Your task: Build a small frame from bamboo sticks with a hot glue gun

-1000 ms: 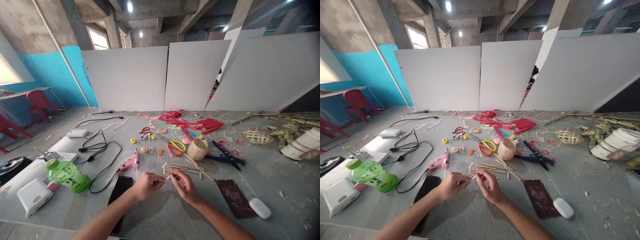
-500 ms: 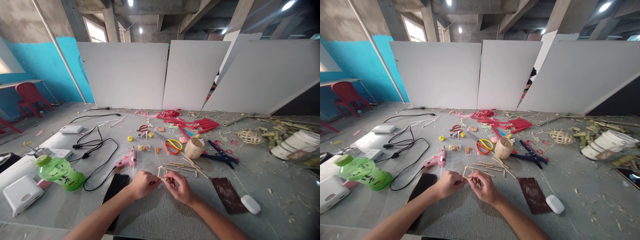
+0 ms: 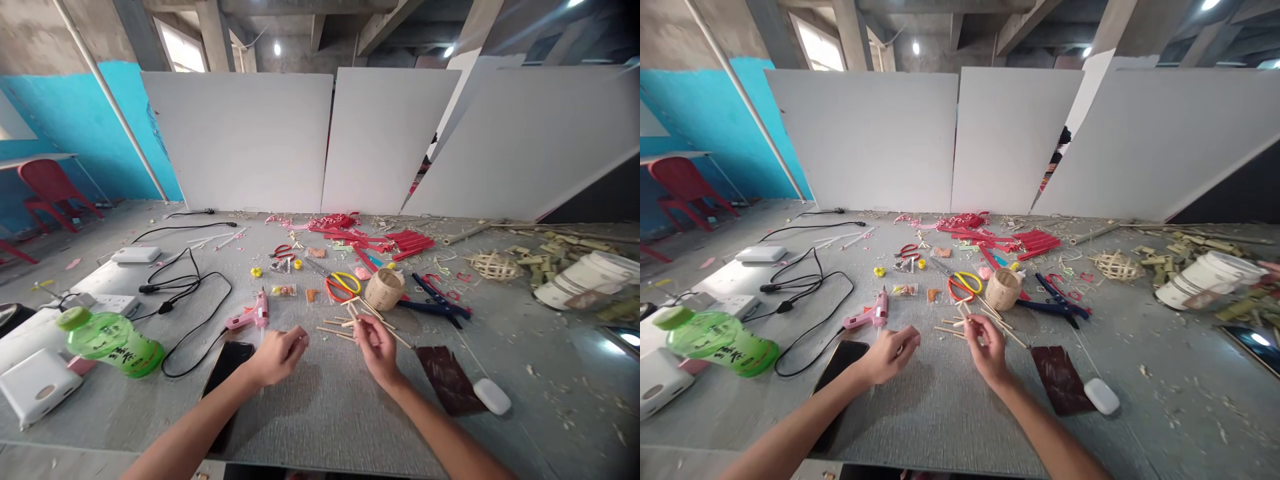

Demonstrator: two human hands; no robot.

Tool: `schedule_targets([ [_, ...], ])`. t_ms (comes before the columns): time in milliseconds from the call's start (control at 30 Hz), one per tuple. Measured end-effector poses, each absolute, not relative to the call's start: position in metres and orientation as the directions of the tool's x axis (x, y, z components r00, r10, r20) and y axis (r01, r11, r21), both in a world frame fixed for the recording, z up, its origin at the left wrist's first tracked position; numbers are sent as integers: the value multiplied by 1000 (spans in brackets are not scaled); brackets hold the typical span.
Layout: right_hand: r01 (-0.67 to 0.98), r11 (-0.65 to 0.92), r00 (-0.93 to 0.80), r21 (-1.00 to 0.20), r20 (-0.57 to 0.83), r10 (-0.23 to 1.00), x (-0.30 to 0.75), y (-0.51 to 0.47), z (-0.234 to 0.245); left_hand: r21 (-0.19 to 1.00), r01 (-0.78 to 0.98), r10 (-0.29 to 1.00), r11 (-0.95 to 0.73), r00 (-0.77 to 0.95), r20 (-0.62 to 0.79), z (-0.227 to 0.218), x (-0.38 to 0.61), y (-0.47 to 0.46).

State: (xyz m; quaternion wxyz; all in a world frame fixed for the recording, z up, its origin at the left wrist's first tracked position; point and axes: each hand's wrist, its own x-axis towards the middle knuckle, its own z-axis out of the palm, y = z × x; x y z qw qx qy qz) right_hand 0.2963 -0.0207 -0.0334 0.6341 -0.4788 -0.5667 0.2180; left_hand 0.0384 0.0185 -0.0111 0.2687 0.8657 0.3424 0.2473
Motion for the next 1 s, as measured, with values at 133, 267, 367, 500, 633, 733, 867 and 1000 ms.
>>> schedule_targets([
  [133, 196, 433, 433, -880, 474, 767, 312, -7, -31, 636, 452, 711, -625, 666, 225, -11, 37, 20],
  [267, 187, 443, 498, -877, 473, 727, 320, -2, -27, 667, 411, 693, -622, 685, 225, -11, 37, 17],
  [367, 195, 452, 513, -870, 484, 709, 324, 0, -25, 644, 423, 702, -638, 664, 259, -9, 38, 16],
  [500, 197, 471, 543, -860, 495, 678, 332, 3, -22, 430, 494, 628, -756, 732, 263, -11, 43, 16],
  [633, 196, 490, 587, -849, 502, 635, 344, 7, -20, 237, 561, 602, -793, 783, 159, -4, 63, 24],
  [733, 203, 493, 612, -846, 503, 611, 351, 10, -20, 217, 568, 601, -794, 787, 139, 22, 87, 29],
  [867, 217, 483, 634, -848, 499, 591, 355, 13, -22, 369, 441, 530, -818, 827, 188, 75, 98, 4],
  [1000, 228, 474, 638, -851, 498, 587, 359, 14, -23, 664, 332, 622, -670, 739, 259, 93, 56, -45],
])
